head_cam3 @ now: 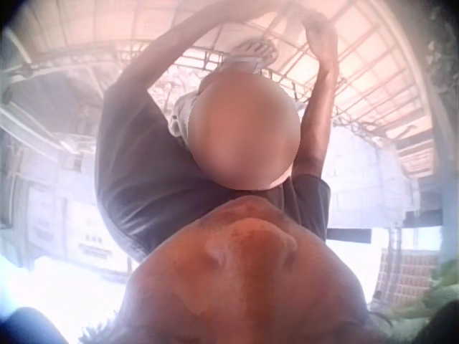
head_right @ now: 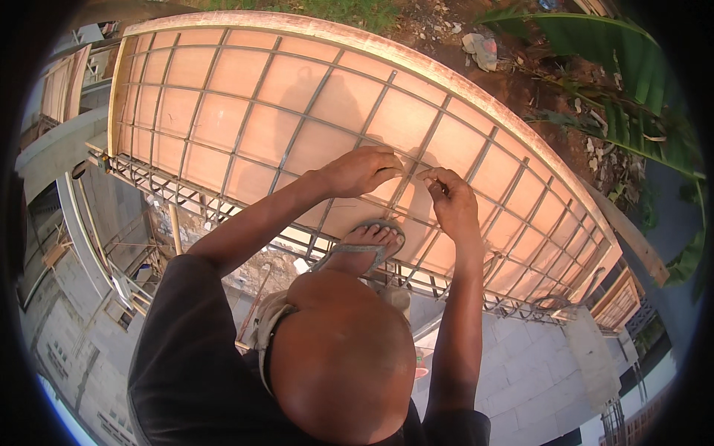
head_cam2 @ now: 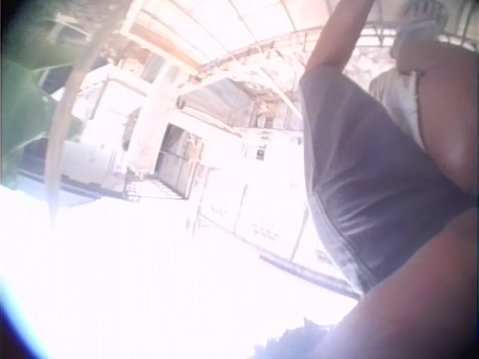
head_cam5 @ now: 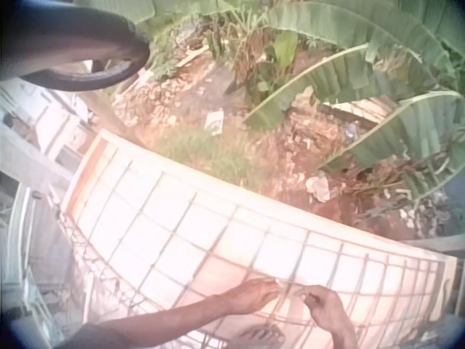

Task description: The person assembles a metal frame by hand, using pliers to bend and secure wire ties at the intersections of the frame bars. The person works methodically along the frame, tightening each joint to hold the structure together.

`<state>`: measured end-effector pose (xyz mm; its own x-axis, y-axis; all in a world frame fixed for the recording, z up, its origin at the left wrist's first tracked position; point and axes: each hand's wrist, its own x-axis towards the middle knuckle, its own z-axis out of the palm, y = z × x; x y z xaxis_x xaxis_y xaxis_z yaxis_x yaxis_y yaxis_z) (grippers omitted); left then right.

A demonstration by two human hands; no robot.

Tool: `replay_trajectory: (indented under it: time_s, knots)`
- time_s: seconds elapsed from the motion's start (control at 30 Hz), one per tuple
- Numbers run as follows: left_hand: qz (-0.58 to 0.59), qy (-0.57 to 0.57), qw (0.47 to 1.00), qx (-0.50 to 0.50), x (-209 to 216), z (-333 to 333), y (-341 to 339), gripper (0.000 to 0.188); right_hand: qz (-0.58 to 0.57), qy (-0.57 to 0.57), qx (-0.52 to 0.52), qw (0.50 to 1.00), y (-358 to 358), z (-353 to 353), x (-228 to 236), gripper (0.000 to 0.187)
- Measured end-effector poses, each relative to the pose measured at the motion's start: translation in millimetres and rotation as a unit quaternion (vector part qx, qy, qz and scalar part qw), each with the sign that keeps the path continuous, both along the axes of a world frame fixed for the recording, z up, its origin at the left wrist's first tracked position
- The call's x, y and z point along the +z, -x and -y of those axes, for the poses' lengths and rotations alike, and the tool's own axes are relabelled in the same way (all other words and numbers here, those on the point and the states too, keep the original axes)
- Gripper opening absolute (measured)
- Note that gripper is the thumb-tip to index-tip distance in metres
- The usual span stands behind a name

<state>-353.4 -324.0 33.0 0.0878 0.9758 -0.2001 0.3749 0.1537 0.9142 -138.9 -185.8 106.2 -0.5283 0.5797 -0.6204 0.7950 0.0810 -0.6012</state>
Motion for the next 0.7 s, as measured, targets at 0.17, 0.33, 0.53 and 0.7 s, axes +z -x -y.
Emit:
replay_trajectory:
  time_s: [0.17,0.33,0.53,0.7]
  knots:
    - [0.044,0.017,0.971,0.233,8.0,11.9,22.0,0.028,0.049,-0.009,-0.022,0.999,46.4,-37.0,-24.1,0.022]
    - [-0.046,0.124,0.934,0.331,-8.1,56.2,47.2,0.018,0.089,-0.063,0.085,0.99,73.0,-52.1,-61.7,0.026]
    - [-0.049,0.109,0.927,0.357,-31.4,69.8,28.7,0.023,0.085,-0.125,0.131,0.98,96.7,-35.9,-81.6,0.028]
    - [-0.04,0.116,0.919,0.374,-42.5,56.9,20.0,0.025,0.03,-0.202,0.128,0.971,88.0,-40.2,-78.3,0.025]
